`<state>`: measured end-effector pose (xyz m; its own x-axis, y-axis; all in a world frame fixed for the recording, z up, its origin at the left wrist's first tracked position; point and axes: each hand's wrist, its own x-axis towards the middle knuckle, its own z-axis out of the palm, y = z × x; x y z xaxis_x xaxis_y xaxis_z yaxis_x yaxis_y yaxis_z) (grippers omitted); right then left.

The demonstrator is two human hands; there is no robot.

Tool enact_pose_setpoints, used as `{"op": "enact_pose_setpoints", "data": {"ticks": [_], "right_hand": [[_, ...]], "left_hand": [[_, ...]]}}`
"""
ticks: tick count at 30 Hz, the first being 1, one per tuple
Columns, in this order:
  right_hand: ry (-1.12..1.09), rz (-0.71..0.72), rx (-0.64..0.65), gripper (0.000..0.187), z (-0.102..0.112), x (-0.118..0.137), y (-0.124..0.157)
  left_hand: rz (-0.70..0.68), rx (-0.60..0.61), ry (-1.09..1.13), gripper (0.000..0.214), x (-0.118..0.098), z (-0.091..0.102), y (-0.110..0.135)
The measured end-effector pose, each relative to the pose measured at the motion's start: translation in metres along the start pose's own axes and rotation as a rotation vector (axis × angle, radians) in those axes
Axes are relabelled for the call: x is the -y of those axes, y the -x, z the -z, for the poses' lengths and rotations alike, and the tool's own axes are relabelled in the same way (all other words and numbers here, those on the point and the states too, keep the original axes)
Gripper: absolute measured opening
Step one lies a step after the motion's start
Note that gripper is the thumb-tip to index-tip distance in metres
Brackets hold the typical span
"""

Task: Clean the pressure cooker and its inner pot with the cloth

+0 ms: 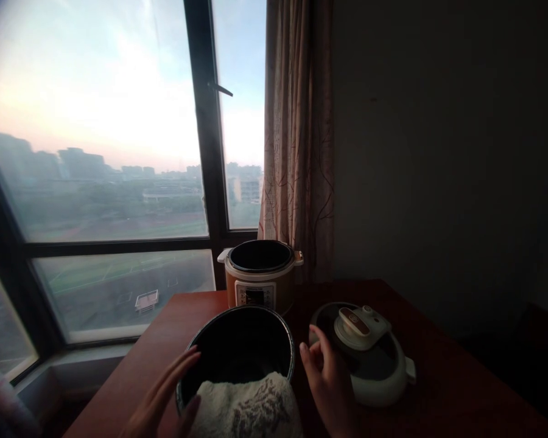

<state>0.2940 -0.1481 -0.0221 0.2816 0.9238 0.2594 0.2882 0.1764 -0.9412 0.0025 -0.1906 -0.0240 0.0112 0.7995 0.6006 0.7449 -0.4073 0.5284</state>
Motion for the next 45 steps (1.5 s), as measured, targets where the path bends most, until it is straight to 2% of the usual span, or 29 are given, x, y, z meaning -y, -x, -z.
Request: {"op": "enact_pose_setpoints", "data": {"ticks": [2, 3, 5, 7, 9, 12, 15, 17, 20, 27, 30, 32, 34, 40, 42, 45], "right_hand": [[0.059, 0.192, -0.012, 0.047, -0.003, 0.018, 0.010], [0.082, 0.307, 0.023, 0.044, -0.009, 0.025, 0.016], [0.178, 0.611, 0.185, 0.041, -0.027, 0.033, 0.030], [0.343, 0.910, 0.306, 0.036, -0.051, 0.031, 0.042], [0.516, 1.051, 0.238, 0.027, -0.076, 0.023, 0.050], [0.666, 1.088, 0.086, 0.008, -0.103, 0.012, 0.054], [0.753, 1.109, 0.110, 0.018, -0.113, 0.011, 0.054], [0.815, 1.070, 0.169, 0.018, -0.114, 0.012, 0.053], [0.865, 1.040, 0.207, 0.019, -0.112, 0.010, 0.054], [0.810, 1.102, 0.119, 0.023, -0.109, 0.006, 0.054], [0.762, 1.191, 0.090, 0.022, -0.106, 0.007, 0.051], [0.750, 1.230, 0.088, 0.021, -0.100, 0.007, 0.048], [0.757, 1.251, 0.140, 0.019, -0.089, 0.008, 0.043], [0.831, 1.271, 0.570, 0.025, -0.035, 0.011, 0.020], [0.844, 1.253, 0.597, 0.026, -0.023, 0.010, 0.015], [0.818, 1.256, 0.511, 0.026, -0.023, 0.003, 0.015]], "left_hand": [[0.259, -0.052, 0.117, 0.059, 0.027, 0.003, -0.005], [0.378, -0.056, 0.196, 0.066, 0.036, 0.000, -0.007], [0.544, -0.062, 0.375, 0.074, 0.044, -0.009, -0.010], [0.586, -0.052, 0.535, 0.071, 0.040, -0.018, -0.013], [0.573, -0.025, 0.638, 0.062, 0.030, -0.023, -0.014], [0.606, -0.031, 0.700, 0.054, 0.021, -0.026, -0.014], [0.637, -0.127, 0.712, 0.052, 0.024, -0.029, -0.010], [0.626, -0.155, 0.713, 0.050, 0.029, -0.031, -0.008], [0.585, -0.118, 0.700, 0.051, 0.034, -0.031, -0.009], [0.471, -0.030, 0.651, 0.055, 0.044, -0.023, -0.016], [0.430, 0.030, 0.665, 0.052, 0.048, -0.021, -0.018], [0.409, 0.080, 0.677, 0.052, 0.050, -0.019, -0.021], [0.402, 0.155, 0.708, 0.052, 0.051, -0.015, -0.028], [0.519, 0.410, 0.814, 0.054, 0.055, -0.001, -0.052], [0.552, 0.461, 0.850, 0.054, 0.058, -0.002, -0.056], [0.569, 0.449, 0.936, 0.054, 0.060, -0.011, -0.058]]}}
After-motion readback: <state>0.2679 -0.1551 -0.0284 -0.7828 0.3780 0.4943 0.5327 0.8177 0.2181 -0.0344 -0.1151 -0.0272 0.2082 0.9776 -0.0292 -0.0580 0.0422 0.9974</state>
